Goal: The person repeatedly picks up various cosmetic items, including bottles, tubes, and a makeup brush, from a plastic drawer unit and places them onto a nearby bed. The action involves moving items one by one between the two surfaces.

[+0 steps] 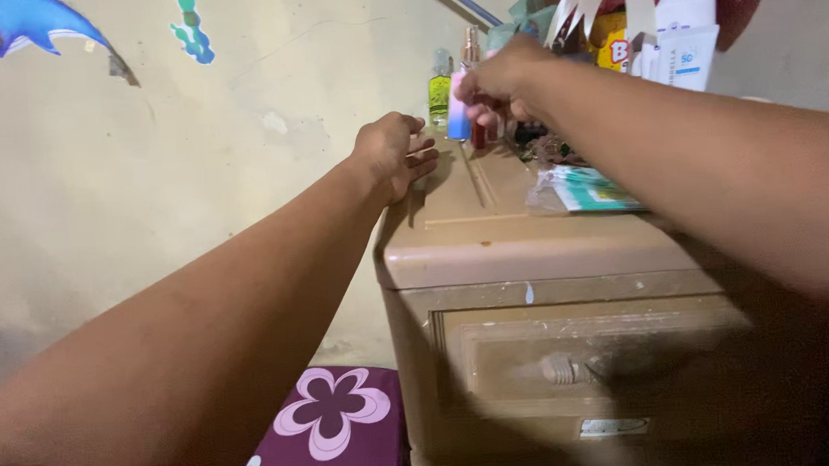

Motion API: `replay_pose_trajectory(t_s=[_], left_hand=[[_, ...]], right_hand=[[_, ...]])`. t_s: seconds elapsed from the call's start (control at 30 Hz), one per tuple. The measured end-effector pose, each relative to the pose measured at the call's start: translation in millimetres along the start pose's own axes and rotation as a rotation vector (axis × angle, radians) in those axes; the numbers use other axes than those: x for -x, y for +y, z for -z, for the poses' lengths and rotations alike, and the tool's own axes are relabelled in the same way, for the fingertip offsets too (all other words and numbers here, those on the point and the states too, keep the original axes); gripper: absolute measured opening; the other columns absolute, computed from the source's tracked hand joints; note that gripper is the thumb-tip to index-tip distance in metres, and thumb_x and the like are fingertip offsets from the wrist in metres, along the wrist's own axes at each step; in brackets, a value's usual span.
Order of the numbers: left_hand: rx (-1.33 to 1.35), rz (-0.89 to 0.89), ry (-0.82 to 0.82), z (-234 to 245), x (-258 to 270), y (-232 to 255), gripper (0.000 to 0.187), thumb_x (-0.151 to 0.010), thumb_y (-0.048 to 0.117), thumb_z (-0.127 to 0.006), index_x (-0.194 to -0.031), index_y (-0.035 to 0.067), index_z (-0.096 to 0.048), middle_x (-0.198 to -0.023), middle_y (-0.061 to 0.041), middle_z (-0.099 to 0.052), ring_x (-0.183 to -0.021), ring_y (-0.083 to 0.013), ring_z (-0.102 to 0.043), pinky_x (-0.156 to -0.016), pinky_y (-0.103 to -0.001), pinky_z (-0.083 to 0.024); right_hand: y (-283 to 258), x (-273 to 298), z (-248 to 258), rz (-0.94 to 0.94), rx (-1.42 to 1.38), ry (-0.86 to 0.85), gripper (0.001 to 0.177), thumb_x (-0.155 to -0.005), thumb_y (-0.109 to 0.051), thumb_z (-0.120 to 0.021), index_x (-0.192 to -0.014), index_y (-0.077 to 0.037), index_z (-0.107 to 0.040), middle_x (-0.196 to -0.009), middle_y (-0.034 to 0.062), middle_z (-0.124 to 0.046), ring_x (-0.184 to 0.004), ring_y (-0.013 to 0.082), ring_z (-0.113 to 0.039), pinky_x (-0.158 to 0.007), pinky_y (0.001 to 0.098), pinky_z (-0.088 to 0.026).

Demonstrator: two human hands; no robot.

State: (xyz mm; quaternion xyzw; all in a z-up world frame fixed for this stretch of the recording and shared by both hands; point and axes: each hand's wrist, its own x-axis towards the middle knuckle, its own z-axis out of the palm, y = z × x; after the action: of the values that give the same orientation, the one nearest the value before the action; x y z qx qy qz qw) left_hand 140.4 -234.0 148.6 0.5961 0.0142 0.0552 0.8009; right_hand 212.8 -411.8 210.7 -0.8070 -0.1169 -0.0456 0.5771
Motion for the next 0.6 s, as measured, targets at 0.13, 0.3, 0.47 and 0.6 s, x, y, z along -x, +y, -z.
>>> replay_pose_trajectory(t_s=[0.13, 0.3, 0.47, 0.6], left_hand=[[-0.019, -0.03, 0.039, 20.9, 25.0, 13.7, 0.034, -0.1, 0.014, -0.045, -0.127, -0.003, -0.056, -0.125, -0.021, -0.06, -0.109, -0.0354, -0.063, -0.1, -0.044, -0.057], [-0.026, -0.053, 0.128, 72.3, 57.7, 28.1, 0.035, -0.099, 0.013, -0.043, -0.128, -0.003, -0.057, -0.125, -0.021, -0.059, -0.106, -0.0342, -0.063, -0.097, -0.043, -0.059], [-0.023, -0.046, 0.314, 140.0, 97.8, 39.5, 0.031, -0.1, 0.014, -0.043, -0.123, -0.002, -0.059, -0.123, -0.021, -0.06, -0.1, -0.0309, -0.064, -0.094, -0.041, -0.06], [-0.018, -0.05, 0.444, 200.6, 134.0, 44.8, 0.031, -0.101, 0.014, -0.042, -0.121, -0.002, -0.059, -0.124, -0.022, -0.064, -0.1, -0.0292, -0.063, -0.095, -0.041, -0.061]], right_hand=[[-40.3, 42.4, -36.9, 0.072, -0.023, -0.057, 0.01, -0.086, -0.005, -0.077, -0.091, 0.001, -0.071, -0.076, 0.0105, -0.072, -0.055, 0.0142, -0.066, -0.042, 0.0251, -0.052], [-71.2, 79.7, -97.1, 0.086, -0.015, -0.14, 0.011, -0.085, -0.006, -0.078, -0.09, 0.003, -0.072, -0.075, 0.0106, -0.072, -0.055, 0.0141, -0.066, -0.043, 0.0265, -0.053], [-86.3, 103.7, -167.7, 0.106, -0.021, -0.281, 0.011, -0.085, -0.004, -0.077, -0.09, 0.004, -0.072, -0.076, 0.0107, -0.072, -0.056, 0.0129, -0.066, -0.047, 0.0251, -0.056], [-95.5, 127.0, -227.8, 0.127, -0.02, -0.366, 0.01, -0.085, -0.003, -0.076, -0.091, 0.004, -0.072, -0.077, 0.0122, -0.073, -0.057, 0.013, -0.068, -0.048, 0.0256, -0.057]])
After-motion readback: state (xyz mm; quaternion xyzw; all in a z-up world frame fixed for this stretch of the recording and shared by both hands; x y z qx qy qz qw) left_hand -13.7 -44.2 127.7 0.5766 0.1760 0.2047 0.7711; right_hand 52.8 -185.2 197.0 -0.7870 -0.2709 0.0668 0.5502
